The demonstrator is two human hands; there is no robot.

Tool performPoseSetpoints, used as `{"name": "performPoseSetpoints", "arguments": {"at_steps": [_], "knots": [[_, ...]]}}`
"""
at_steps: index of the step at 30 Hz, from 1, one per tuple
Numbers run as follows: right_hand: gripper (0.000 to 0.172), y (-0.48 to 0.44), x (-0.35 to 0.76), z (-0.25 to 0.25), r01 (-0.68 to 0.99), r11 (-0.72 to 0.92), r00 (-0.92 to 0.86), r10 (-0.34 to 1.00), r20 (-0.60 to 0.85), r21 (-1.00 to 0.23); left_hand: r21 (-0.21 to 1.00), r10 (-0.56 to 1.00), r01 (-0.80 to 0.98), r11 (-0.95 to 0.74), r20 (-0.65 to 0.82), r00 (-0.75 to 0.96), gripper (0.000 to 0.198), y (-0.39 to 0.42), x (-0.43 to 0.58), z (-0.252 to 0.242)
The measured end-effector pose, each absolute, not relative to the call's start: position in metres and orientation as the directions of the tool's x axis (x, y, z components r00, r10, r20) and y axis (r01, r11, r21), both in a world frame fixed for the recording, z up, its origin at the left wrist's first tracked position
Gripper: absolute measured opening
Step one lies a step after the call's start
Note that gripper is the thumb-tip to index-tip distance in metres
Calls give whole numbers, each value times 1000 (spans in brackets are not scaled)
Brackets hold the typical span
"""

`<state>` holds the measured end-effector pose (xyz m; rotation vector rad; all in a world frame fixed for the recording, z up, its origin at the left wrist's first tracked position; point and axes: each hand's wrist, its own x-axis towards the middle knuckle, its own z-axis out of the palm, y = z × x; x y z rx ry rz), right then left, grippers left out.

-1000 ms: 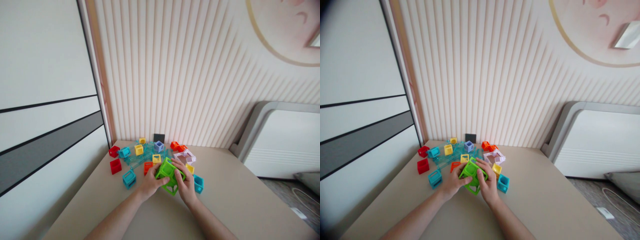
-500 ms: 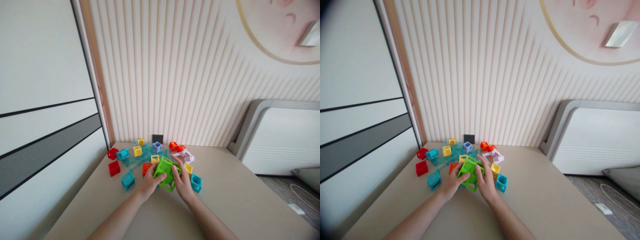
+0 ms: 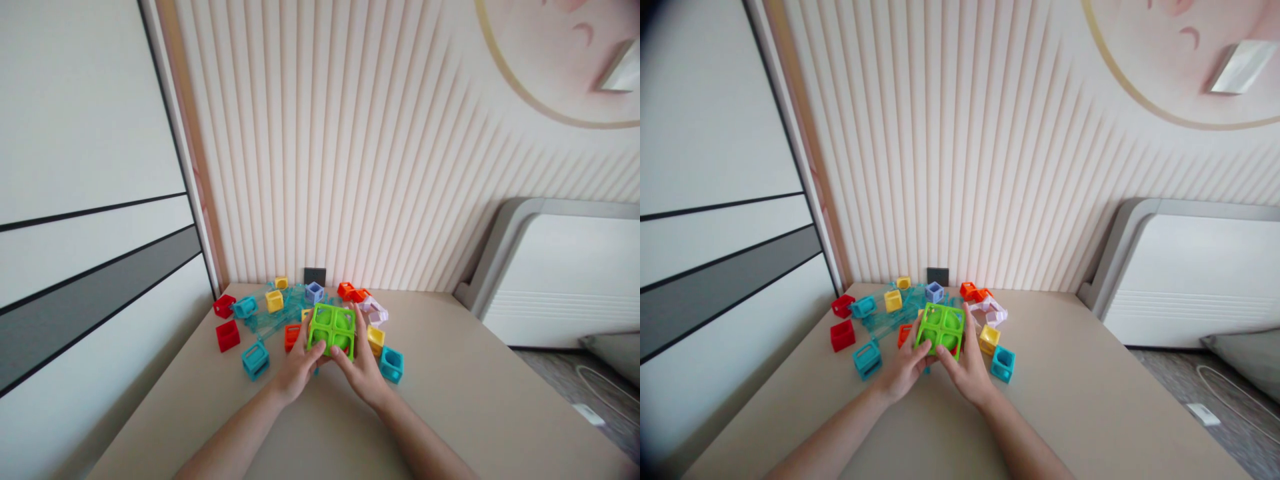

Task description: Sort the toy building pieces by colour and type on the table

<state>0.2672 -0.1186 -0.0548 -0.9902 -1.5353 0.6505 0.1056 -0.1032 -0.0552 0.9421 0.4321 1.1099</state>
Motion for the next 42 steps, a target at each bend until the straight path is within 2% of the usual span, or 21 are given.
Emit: {"name": "performPoseSetpoints", "arguments": {"at_steps": [3,5,7,9,14,19,25,35,38,42], "knots": [[75,-116,267,-55,161,430,113,886,449,-888,901,844,-431,-44,264,466,105,-107,106,-55],[68,-115,268,-56,139,414,163,887,433,-900,942,849,-261,-208,307,431,101,-107,106,-58],[66,-116,269,-58,138,420,175,881,439,-897,926,871,-85,-368,375,316,92,-105,106,-62],[65,-118,269,-60,152,440,164,872,462,-885,896,876,22,-444,429,222,92,-101,105,-68],[62,-124,266,-68,248,491,120,839,530,-835,879,866,26,-475,463,189,112,-98,101,-71],[64,-127,266,-74,274,531,68,821,567,-802,895,879,-36,-445,444,171,112,-102,100,-65],[64,-131,267,-75,281,616,54,755,653,-736,869,862,54,-491,476,174,117,-102,97,-69],[67,-132,268,-75,323,648,43,718,695,-689,825,827,114,-554,528,195,115,-104,99,-70],[63,-131,267,-68,388,637,11,720,694,-666,769,784,160,-619,596,174,115,-101,98,-71],[51,-126,263,-57,518,589,42,707,706,-620,576,645,344,-741,753,129,111,-96,96,-73]]}}
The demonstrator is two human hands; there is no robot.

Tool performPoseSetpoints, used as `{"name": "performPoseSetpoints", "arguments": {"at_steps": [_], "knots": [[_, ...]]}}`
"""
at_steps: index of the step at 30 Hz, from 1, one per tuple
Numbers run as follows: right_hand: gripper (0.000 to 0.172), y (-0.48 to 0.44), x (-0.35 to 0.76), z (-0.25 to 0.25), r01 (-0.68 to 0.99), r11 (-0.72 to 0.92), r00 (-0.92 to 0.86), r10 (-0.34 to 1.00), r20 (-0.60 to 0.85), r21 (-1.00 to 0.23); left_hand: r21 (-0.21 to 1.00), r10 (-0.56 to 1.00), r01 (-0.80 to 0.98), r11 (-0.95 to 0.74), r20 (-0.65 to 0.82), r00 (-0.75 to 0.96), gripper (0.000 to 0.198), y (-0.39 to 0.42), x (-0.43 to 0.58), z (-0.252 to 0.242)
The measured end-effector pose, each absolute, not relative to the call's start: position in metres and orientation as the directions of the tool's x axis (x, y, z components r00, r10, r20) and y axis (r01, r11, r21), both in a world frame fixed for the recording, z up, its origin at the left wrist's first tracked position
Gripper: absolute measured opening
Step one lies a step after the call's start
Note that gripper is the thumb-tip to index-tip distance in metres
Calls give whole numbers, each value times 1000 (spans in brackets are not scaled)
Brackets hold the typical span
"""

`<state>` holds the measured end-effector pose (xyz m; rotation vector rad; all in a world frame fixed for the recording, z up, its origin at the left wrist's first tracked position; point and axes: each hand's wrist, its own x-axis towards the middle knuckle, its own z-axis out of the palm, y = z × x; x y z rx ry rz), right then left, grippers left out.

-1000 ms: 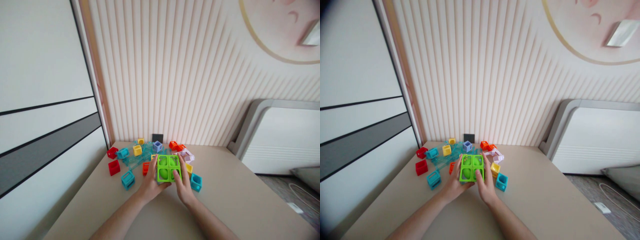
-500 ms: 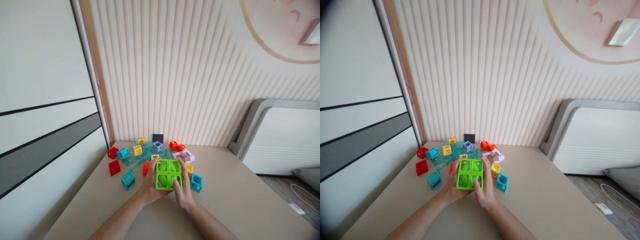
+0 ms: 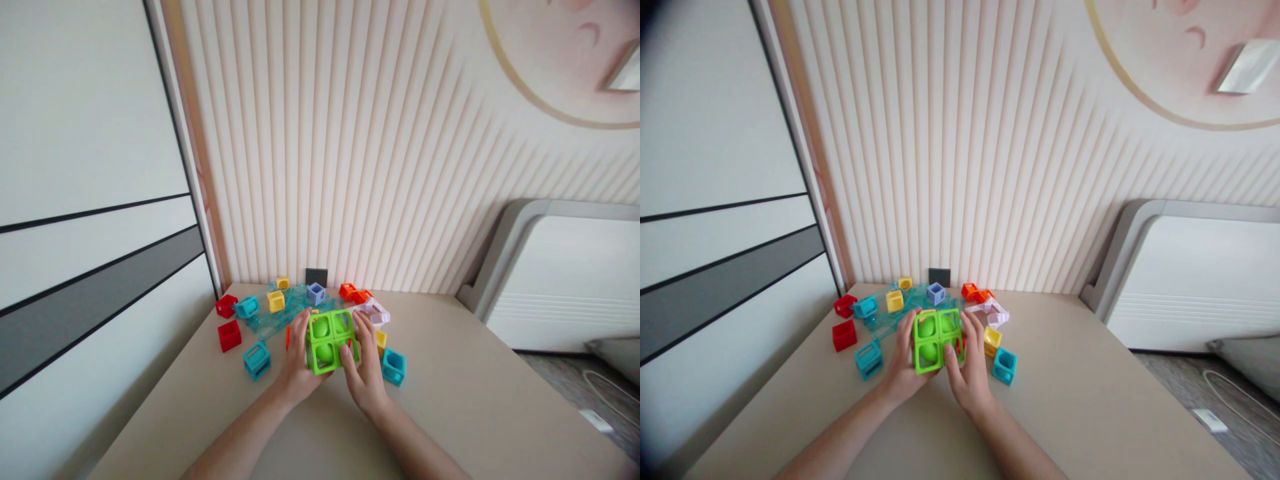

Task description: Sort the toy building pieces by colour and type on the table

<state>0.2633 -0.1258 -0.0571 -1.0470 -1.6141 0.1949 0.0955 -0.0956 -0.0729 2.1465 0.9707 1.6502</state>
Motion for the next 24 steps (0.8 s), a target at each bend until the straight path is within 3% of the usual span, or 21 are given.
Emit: {"name": "performPoseSetpoints", "arguments": {"at_steps": [5,12,20,24], "knots": [[43,-123,260,-55,581,560,12,720,694,-591,405,544,463,-788,811,216,98,-93,95,-73],[46,-124,258,-53,581,537,55,724,687,-612,339,472,472,-814,859,197,96,-92,94,-70],[39,-121,261,-51,528,551,105,713,693,-647,406,581,508,-760,774,251,88,-84,92,-92],[41,-122,265,-50,546,565,33,724,689,-619,427,592,481,-765,762,264,83,-83,92,-93]]}}
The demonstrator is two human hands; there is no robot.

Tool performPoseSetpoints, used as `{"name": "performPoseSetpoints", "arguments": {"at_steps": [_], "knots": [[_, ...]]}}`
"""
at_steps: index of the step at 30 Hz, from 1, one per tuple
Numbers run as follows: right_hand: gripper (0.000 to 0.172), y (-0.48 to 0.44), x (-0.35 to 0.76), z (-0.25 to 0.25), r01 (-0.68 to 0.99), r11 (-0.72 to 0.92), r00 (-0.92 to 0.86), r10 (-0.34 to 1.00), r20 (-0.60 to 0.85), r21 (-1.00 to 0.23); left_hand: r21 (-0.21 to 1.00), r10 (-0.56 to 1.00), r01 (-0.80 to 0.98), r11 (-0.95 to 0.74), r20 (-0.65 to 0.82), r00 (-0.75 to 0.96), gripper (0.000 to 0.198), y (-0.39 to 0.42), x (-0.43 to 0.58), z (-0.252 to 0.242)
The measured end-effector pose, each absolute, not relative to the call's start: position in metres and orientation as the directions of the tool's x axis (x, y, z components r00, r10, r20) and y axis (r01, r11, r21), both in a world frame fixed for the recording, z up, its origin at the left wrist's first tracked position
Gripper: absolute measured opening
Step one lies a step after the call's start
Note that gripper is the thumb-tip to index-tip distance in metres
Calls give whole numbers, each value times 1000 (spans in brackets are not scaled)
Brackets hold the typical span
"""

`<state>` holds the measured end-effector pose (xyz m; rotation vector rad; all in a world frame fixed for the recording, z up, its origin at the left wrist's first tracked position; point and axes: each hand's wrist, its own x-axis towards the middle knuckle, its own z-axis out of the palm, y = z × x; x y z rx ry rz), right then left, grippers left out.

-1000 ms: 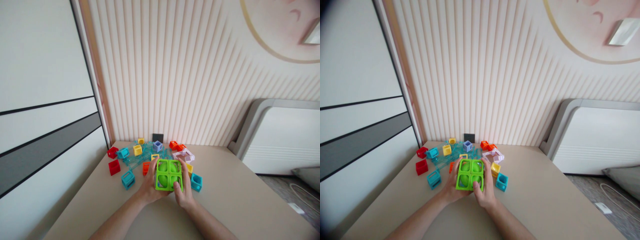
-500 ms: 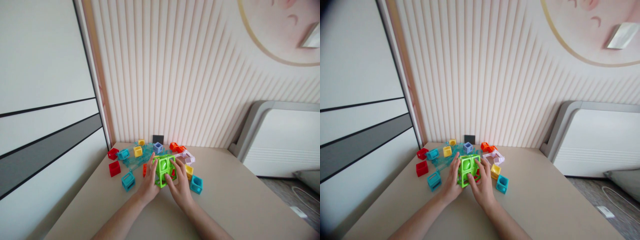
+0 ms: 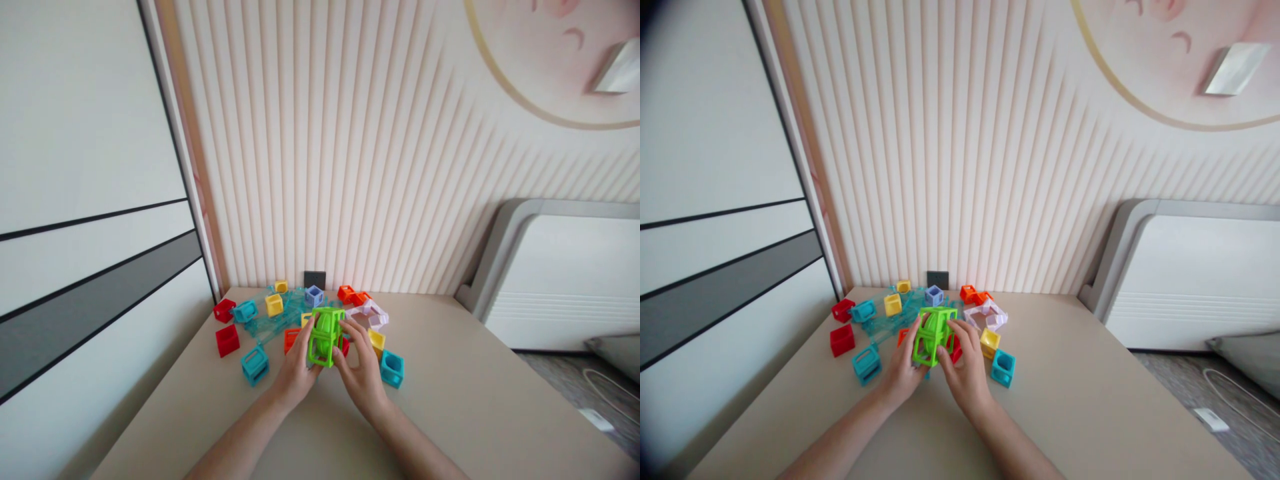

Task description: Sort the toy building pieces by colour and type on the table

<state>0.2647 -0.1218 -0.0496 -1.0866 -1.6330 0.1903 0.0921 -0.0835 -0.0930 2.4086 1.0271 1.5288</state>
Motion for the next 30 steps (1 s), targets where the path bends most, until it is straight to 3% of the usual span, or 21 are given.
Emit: {"name": "performPoseSetpoints", "arguments": {"at_steps": [5,9,19,25,30], "knots": [[49,-120,275,-41,560,552,-92,783,616,-618,423,597,490,-762,752,280,86,-83,92,-93],[53,-117,280,-41,557,518,-90,815,572,-650,413,608,504,-759,728,318,92,-83,94,-94],[56,-115,274,-36,377,543,-167,837,522,-750,309,550,518,-798,723,417,93,-83,92,-90],[52,-119,272,-36,382,580,-134,805,577,-720,311,554,521,-795,723,413,95,-87,96,-86],[54,-102,288,-40,264,535,102,812,575,-802,326,553,529,-783,755,353,80,-91,99,-80]]}}
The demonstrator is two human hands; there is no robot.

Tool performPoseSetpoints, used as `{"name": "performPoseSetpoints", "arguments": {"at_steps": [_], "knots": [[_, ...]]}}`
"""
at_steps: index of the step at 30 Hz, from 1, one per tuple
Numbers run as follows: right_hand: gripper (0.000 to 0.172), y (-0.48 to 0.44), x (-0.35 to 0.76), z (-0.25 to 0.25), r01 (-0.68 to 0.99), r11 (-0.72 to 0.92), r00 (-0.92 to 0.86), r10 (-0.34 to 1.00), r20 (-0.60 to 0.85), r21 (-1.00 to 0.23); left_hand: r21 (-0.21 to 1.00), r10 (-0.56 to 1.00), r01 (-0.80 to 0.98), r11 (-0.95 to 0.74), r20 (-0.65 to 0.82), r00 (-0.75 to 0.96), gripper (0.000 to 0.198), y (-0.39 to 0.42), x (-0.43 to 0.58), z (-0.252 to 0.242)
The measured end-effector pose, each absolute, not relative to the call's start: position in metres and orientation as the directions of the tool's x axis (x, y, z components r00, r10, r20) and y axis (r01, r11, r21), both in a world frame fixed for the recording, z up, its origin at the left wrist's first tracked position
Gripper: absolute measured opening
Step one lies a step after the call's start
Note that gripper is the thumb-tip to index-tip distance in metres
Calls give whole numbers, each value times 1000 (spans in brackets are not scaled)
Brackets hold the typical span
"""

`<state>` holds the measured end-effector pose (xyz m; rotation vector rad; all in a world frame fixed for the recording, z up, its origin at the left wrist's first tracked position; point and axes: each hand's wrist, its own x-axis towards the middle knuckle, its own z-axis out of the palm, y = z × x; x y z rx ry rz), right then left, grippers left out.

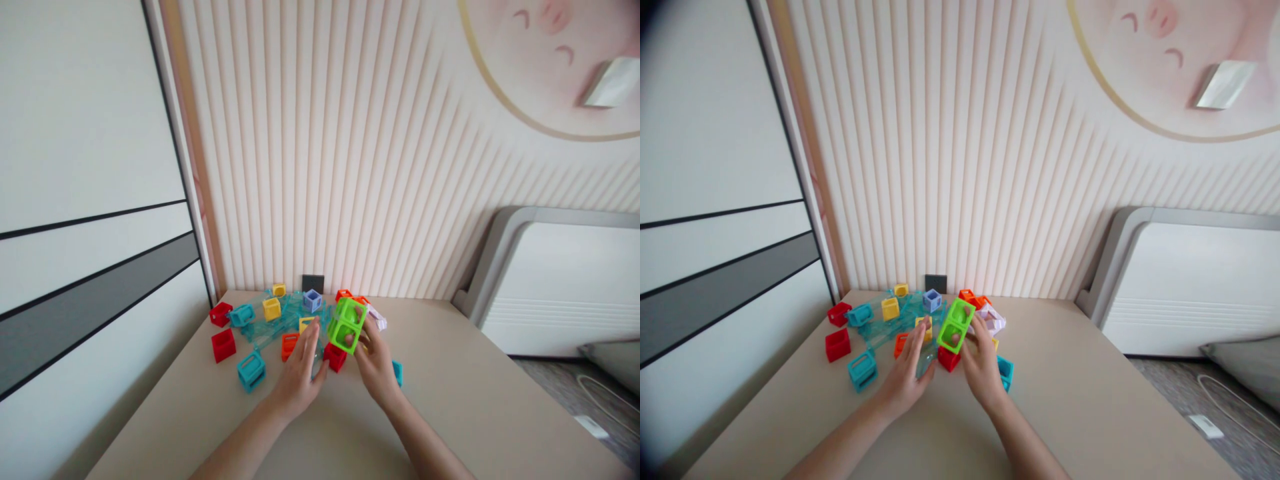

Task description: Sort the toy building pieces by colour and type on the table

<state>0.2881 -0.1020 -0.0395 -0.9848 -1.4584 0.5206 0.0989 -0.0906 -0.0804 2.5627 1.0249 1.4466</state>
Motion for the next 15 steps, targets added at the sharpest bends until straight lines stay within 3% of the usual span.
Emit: {"name": "performPoseSetpoints", "arguments": {"at_steps": [3,5,9,15], "knots": [[57,-78,326,-30,320,482,278,775,567,-816,338,569,524,-782,731,377,72,-92,98,-80],[55,-59,364,-24,501,406,358,707,610,-764,340,567,503,-795,710,416,67,-94,97,-79],[47,-27,443,-33,881,105,307,614,727,-461,321,541,469,-822,696,471,61,-98,99,-77],[42,-1,497,-77,954,-253,298,723,623,-162,309,533,473,-825,704,469,60,-97,99,-79]]}}
